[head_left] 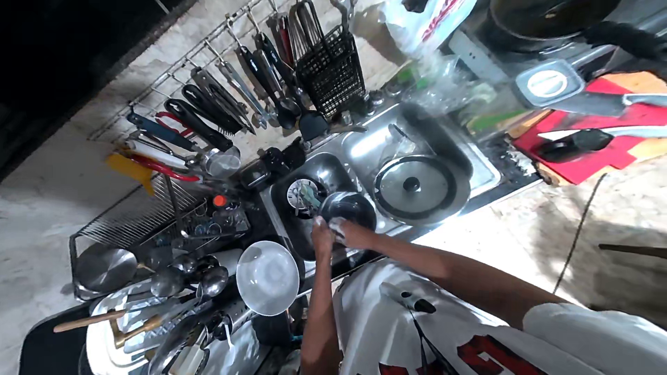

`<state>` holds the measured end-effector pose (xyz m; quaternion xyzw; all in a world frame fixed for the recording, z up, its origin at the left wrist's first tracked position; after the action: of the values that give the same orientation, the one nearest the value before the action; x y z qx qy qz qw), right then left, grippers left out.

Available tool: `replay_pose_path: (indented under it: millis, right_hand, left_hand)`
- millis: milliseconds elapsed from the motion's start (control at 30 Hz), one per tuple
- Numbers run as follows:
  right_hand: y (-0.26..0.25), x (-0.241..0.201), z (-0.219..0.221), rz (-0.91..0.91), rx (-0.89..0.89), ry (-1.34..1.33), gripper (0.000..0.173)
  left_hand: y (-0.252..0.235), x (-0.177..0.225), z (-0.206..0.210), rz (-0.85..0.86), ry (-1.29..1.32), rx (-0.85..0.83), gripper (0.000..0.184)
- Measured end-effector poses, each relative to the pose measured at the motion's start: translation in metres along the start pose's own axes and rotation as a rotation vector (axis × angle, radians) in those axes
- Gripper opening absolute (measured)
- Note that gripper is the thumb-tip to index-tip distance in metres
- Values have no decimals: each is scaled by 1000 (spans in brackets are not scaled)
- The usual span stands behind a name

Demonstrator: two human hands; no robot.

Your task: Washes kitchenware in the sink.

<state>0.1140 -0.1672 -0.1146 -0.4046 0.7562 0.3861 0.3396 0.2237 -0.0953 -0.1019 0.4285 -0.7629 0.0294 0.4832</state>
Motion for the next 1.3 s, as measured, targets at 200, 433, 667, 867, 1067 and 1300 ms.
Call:
replay_pose_path:
  millis: [200, 433, 667, 867, 1067, 1300]
  right_hand:
    - [27, 26, -27, 132, 2, 483, 36]
    - [28, 58, -48, 693, 367, -252, 86]
    - [47, 55, -46, 952, 239, -359, 57]
    - [38, 44, -47, 1032, 266, -225, 47]
    - [15, 57, -23, 1052, 279, -256, 42]
    - [-22, 68, -8, 1097, 258, -255, 43]
  left_hand:
    - [-8, -22, -35, -72, -190, -2, 49]
    - [-11, -63, -8, -98, 30, -71, 26]
    - [-44, -94, 19, -225, 289, -50, 61]
    - [-101, -144, 30, -448, 672, 70, 44]
    - [-146, -150, 43, -364, 659, 79, 40]
    - [-157, -158, 41, -373, 630, 139, 39]
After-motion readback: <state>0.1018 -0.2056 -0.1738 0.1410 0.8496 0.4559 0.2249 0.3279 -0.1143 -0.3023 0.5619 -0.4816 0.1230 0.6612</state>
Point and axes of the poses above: each hand's wrist, its own y-axis away from the middle knuckle, its own z-axis out of the palm, x = y × z, the point moved 3 cm from there along -y, towards the middle knuckle, and after that the axes turned 6 degrees about z, right-handed, at the moved point
